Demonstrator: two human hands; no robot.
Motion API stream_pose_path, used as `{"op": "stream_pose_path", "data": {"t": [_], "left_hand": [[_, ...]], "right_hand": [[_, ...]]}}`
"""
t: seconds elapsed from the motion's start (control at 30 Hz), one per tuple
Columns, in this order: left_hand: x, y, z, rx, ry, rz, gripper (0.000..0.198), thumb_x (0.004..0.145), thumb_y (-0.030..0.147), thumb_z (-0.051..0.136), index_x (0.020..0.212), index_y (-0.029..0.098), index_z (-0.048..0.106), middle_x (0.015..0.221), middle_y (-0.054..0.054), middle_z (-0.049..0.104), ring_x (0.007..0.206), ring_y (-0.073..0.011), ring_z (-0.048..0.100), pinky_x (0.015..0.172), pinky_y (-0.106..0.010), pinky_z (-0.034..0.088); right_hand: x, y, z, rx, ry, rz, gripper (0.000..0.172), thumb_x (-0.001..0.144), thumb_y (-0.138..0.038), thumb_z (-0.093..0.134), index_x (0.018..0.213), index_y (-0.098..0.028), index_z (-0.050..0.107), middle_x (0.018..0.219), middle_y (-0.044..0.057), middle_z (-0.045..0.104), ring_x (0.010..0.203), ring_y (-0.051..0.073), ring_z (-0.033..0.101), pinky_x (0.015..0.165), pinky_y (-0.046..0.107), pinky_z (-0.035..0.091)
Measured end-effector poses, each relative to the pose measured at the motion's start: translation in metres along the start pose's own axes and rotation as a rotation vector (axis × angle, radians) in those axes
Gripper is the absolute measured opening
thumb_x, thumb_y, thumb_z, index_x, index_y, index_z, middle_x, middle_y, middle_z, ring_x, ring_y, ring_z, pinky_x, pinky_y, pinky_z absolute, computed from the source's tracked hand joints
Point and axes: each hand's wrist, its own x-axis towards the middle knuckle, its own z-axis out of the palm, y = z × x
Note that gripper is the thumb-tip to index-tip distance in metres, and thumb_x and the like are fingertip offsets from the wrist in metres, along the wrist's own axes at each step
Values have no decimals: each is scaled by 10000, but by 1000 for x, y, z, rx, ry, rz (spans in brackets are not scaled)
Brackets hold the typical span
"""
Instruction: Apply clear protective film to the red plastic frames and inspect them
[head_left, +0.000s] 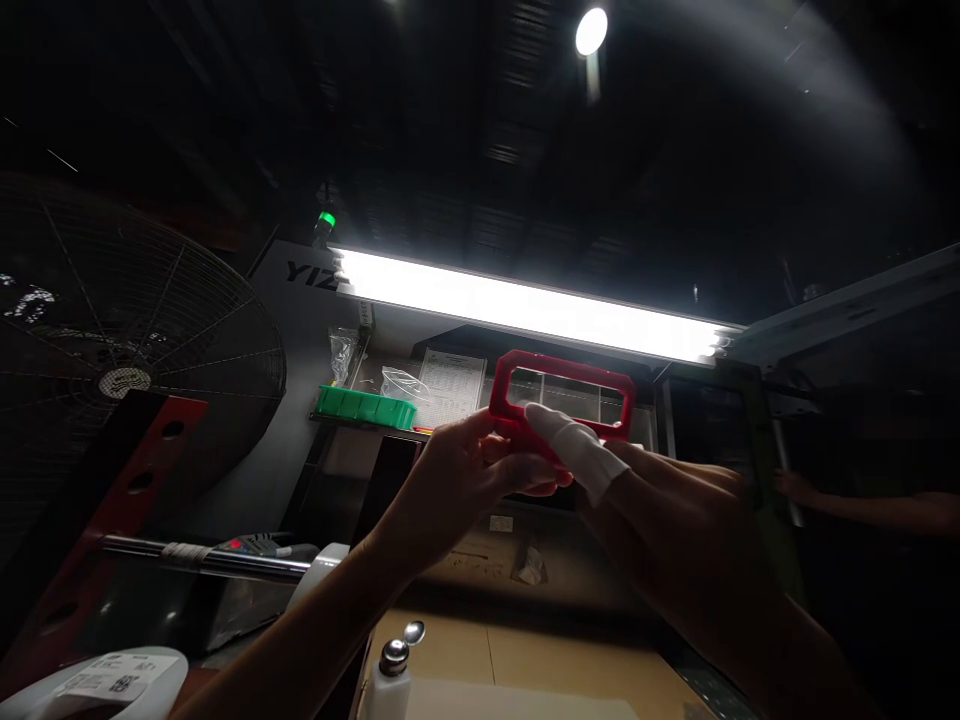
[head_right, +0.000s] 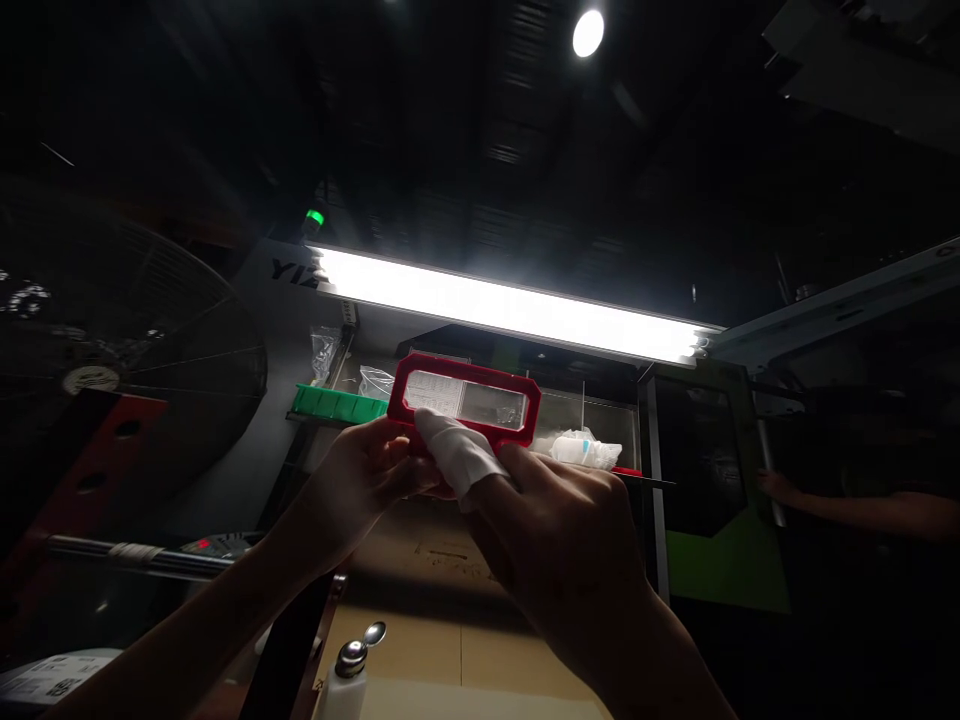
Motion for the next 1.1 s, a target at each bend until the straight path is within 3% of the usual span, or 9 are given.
{"op": "stream_pose_path", "data": {"t": [0.1,0.33,0.6,0.8,0.97,1.1], "left_hand": [[0,0,2,-24,-28,10,165,739,121,686,887,191,664,828,7,701,813,-138,669,691,-197,542],[0,1,1,-74,3,-7,231,708,45,691,862,217,692,753,56,692,695,-75,655,671,-129,520],[-1,1,4,-100,-26,0,258,690,9,687,826,228,697,736,74,687,699,-56,649,675,-102,512],[3,2,5,-99,7,-18,238,623,-6,727,806,128,657,686,40,676,618,-49,629,602,-74,494],[3,2,3,-86,47,-52,205,636,50,743,796,124,638,705,26,681,663,-84,648,666,-144,539],[1,3,3,-97,46,-37,212,618,31,747,778,147,670,656,43,667,616,-53,627,602,-82,500]], "right_hand": [[0,-1,-3,-54,-17,11,337,941,-194,461,1274,-189,514,806,6,660,530,45,526,458,187,349],[0,-2,-3,-84,-47,-8,308,938,-201,466,1239,-204,533,647,-36,577,505,46,501,452,185,321],[10,-3,-5,-198,-6,-18,265,963,-229,410,1161,-199,583,547,-53,468,414,36,358,408,195,222],[9,-5,-8,-200,-129,-19,354,953,-227,434,1297,-240,515,671,-22,596,463,54,469,420,206,269],[4,-5,-10,-102,-99,-10,280,946,-202,413,1100,-220,646,645,-14,578,456,60,468,415,219,297],[6,-8,-10,-112,-62,13,304,946,-186,422,1201,-183,587,623,-16,554,455,53,445,422,214,289]]}}
